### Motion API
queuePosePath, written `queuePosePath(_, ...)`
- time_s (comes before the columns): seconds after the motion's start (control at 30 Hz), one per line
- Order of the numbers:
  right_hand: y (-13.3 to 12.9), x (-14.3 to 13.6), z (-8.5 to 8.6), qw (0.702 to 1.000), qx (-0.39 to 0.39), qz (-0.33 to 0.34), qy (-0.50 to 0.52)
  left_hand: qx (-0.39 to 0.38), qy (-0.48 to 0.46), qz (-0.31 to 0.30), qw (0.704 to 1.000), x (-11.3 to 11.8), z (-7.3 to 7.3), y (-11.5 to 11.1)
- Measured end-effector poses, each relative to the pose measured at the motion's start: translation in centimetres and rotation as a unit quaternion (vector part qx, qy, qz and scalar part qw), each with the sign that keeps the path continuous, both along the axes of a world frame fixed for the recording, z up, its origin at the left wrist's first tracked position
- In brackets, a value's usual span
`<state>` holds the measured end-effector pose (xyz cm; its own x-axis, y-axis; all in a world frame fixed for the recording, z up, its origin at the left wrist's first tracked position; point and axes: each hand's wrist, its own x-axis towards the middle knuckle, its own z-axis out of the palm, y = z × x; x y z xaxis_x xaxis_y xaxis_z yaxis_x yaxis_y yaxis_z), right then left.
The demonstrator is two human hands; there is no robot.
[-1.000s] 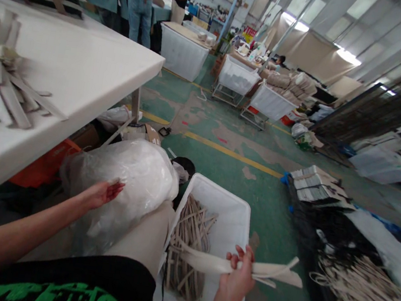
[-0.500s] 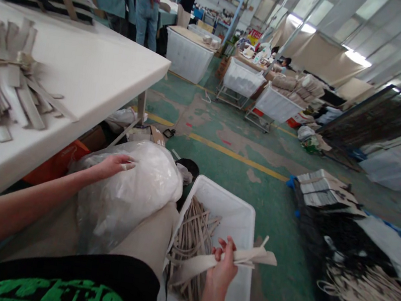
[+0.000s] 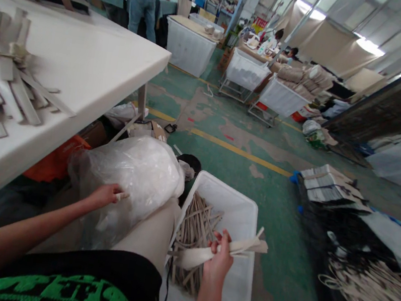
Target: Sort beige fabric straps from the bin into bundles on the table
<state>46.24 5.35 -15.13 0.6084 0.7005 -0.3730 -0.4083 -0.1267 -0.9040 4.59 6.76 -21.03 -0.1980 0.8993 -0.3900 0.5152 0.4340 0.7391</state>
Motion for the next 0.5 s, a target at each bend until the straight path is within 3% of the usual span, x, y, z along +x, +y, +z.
queuePosePath(0.17,0.6,-3.6,0.6,0.997,0.016,0.070,-0.010,0.001,0.039,0.022,0.999,0.0,-0.6,1.2)
queuePosePath(0.33,0.6,-5.9,0.0,0.994,0.014,0.108,-0.008,0.024,0.073,0.072,0.994,-0.6,-0.8,1.2)
queuePosePath(0.5,0.3,-7.4,-0.2,0.993,0.003,0.120,0.000,0.030,0.053,0.002,0.998,-0.1,-0.6,1.2)
